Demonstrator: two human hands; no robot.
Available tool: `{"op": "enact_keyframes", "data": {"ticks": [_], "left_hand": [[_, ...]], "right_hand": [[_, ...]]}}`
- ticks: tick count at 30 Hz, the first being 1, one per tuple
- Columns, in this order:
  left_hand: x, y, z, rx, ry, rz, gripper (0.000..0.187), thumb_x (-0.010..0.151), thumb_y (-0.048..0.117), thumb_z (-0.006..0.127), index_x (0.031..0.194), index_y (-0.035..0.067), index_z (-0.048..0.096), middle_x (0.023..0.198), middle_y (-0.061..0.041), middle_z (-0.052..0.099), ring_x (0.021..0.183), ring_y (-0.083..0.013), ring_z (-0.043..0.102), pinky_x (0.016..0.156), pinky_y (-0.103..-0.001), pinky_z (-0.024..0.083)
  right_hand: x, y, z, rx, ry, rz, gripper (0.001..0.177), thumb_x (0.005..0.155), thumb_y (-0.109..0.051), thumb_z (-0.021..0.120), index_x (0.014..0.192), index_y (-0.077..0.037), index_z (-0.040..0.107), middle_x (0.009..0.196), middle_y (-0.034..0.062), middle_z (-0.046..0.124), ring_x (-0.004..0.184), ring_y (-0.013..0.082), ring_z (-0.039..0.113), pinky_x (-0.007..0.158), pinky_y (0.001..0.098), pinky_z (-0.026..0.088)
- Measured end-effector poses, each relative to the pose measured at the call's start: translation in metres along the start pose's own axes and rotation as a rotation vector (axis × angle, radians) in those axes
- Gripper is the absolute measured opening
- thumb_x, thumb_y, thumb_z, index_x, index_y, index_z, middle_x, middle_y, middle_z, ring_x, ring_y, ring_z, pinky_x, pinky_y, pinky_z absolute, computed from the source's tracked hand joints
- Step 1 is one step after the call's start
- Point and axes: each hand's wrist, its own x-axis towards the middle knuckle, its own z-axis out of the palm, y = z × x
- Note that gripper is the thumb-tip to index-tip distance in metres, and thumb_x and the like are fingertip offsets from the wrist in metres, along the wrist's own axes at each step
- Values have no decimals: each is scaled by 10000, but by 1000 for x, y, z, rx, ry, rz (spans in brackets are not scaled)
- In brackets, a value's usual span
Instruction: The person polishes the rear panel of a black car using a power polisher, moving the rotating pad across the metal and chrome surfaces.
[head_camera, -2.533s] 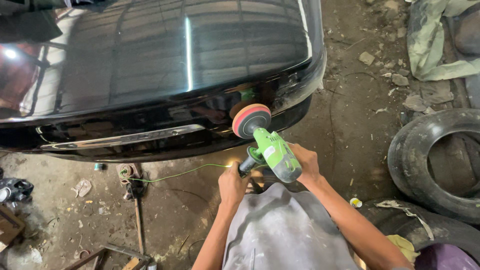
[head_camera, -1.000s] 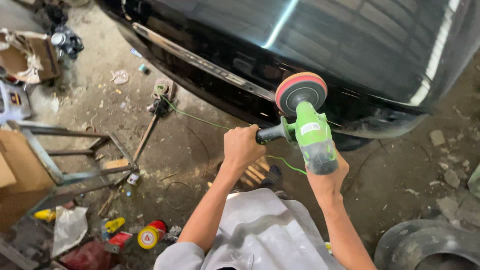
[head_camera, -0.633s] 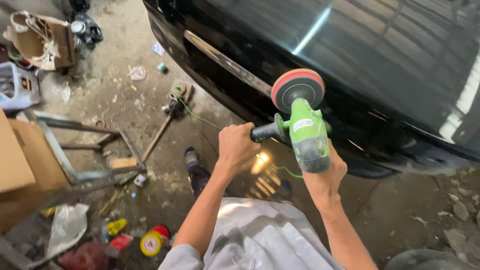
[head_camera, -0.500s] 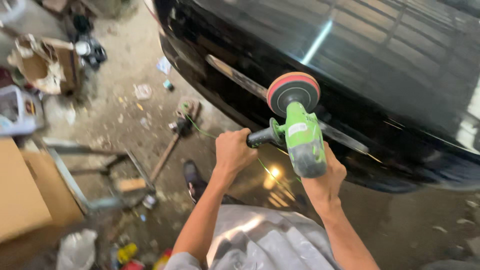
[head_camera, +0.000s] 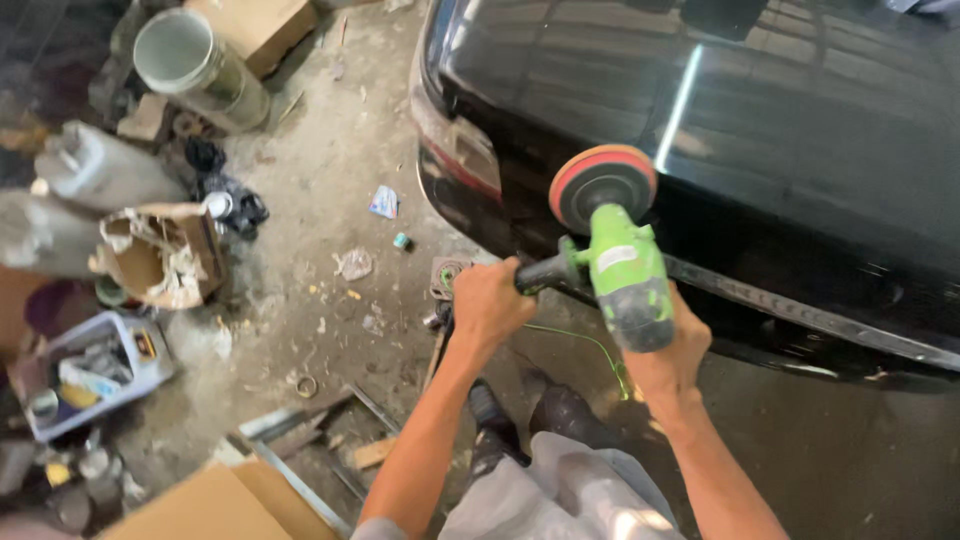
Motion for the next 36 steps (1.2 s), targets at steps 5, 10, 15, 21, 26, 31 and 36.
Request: {"op": "enact_keyframes", "data": {"ticks": [5, 10, 15, 21, 26, 31, 36], "left_hand": [[15, -41, -15, 30, -48, -55, 181, 655, 252, 767, 757, 107, 728, 638, -193, 672, 630, -420, 667, 616, -519, 528], [15, -51, -7, 46, -125, 17, 192, 611, 210, 739, 745, 87, 679, 655, -170, 672, 650, -396, 677, 616, -510, 525], [23, -51, -15, -1, -172, 9, 214, 612, 223, 748, 768, 90, 686, 660, -169, 681, 641, -387, 680, 601, -510, 523], [36, -72, -30, 42, -204, 3, 221, 579, 199, 744, 754, 82, 679, 690, -167, 689, 687, -372, 686, 637, -493, 524], [45, -83, -48, 7, -194, 65, 316, 607, 308, 832, 729, 67, 669, 674, -170, 687, 664, -374, 683, 648, -502, 521], [67, -110, -51, 6, -262, 82, 232, 612, 226, 769, 741, 66, 662, 688, -166, 686, 674, -371, 687, 630, -488, 527], [92, -170, -76, 27, -244, 130, 274, 554, 166, 722, 819, 94, 708, 676, -161, 688, 647, -388, 674, 582, -503, 512]], "right_hand": [[3, -29, 41, 93, 46, 103, 276, 832, -137, 790, 1076, -74, 677, 931, 122, 721, 788, 325, 721, 675, 386, 571], [-13, -26, 48, 221, 73, 197, 352, 812, -135, 804, 1131, -51, 682, 865, 102, 714, 700, 275, 710, 618, 373, 547], [-8, -25, 45, 187, 23, 150, 472, 770, -134, 797, 1199, 2, 656, 933, 140, 695, 720, 303, 699, 604, 380, 537], [17, -60, 54, 221, 44, 116, 419, 769, -104, 789, 1168, -32, 680, 1045, 134, 724, 814, 297, 739, 653, 362, 583], [25, -81, 60, 201, 15, 188, 405, 750, -76, 807, 1134, -11, 695, 992, 139, 722, 737, 279, 736, 595, 342, 563], [28, -105, 84, 159, 75, 271, 361, 789, -100, 790, 1125, -11, 690, 990, 141, 716, 755, 279, 740, 620, 341, 571], [43, -140, 135, 92, 77, 236, 329, 789, -84, 748, 1102, -3, 689, 1031, 164, 726, 809, 303, 735, 616, 354, 565]]}}
